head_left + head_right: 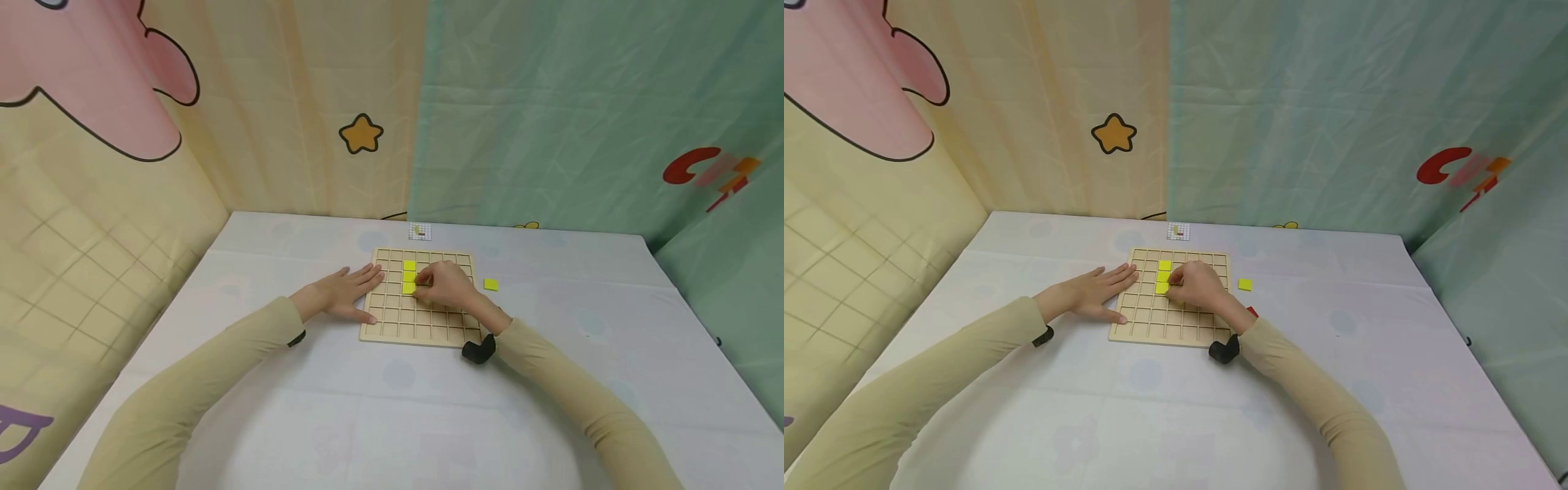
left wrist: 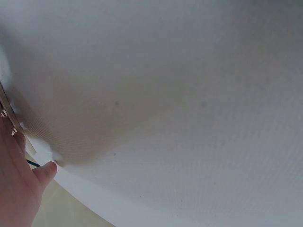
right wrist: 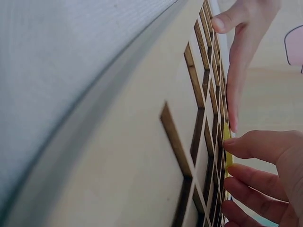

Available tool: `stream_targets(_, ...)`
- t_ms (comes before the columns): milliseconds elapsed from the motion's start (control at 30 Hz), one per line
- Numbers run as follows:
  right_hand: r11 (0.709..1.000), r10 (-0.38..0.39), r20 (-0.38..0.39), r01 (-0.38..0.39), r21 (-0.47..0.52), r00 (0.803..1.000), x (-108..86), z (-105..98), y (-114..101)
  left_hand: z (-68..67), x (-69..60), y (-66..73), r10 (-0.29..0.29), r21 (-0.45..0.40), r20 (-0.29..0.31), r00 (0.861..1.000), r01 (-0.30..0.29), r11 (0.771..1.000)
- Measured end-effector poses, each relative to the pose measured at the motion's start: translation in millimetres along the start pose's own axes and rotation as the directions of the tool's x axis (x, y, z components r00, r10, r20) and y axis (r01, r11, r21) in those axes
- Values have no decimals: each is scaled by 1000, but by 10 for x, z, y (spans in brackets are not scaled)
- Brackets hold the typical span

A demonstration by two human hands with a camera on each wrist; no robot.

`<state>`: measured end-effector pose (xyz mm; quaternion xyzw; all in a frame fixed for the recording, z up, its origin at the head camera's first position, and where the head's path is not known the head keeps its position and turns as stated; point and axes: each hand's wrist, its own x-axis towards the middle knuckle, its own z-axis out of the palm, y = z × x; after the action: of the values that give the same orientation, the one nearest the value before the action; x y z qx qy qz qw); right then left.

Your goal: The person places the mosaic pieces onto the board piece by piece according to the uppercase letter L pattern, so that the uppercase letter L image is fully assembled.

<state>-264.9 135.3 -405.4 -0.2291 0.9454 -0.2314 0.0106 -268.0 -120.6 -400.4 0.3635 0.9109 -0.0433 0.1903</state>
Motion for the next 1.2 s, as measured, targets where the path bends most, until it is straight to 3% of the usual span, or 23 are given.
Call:
stream_targets(467,1000,-13,2,13,-16,1000,-1,5,9,-4,1,5,-6,4,6,1000,6,1000)
stream_targets(633,1000,15,6,-15,-8,1000,-16,-20,10,1,9,1,-8,5,5,1000,8,1000)
stream_targets(933,999,48,3,-48,6,999,-127,-227,130,14,15,-3,-11,8,-5,1000,11,1000)
stream_targets(1200,997,69,-68,-66,49,995,-314,-445,376,18,11,-8,-5,7,-9,1000,5,1000)
